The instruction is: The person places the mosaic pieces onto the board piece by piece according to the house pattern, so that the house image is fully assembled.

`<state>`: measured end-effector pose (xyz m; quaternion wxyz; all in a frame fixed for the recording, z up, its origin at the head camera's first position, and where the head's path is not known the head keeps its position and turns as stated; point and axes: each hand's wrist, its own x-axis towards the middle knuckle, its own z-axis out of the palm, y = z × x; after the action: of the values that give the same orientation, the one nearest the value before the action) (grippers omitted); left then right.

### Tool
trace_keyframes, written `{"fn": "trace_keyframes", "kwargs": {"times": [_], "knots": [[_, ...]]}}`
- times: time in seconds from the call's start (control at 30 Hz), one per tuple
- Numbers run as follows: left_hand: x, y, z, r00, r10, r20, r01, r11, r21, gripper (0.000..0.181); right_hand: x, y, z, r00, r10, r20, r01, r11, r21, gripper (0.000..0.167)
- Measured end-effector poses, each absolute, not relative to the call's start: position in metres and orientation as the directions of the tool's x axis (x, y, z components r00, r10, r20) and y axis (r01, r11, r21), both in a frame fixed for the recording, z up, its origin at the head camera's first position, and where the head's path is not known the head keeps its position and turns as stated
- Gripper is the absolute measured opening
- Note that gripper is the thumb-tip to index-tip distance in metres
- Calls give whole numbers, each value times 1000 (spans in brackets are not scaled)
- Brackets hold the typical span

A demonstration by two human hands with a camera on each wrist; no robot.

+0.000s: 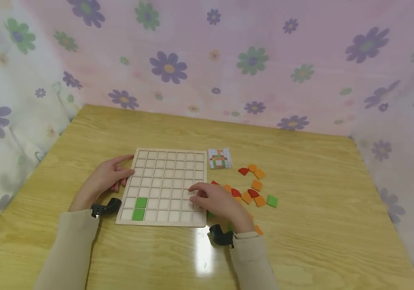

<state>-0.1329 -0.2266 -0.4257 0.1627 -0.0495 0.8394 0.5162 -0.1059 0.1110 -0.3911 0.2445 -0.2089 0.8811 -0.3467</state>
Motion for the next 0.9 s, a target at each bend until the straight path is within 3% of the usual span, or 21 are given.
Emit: {"fn": "trace_keyframes", "kwargs": {"times": [0.47,0.9], "knots": [[-132,-228,-429,-942,93,-323,-245,468,849,60,-111,136,-389,-815,-500,-291,-181,698,-692,20],[-133,-228,-428,-943,89,-322,-245,470,848,62,-118,153,-397,-827,-485,-286,-184,713,-677,24]]}}
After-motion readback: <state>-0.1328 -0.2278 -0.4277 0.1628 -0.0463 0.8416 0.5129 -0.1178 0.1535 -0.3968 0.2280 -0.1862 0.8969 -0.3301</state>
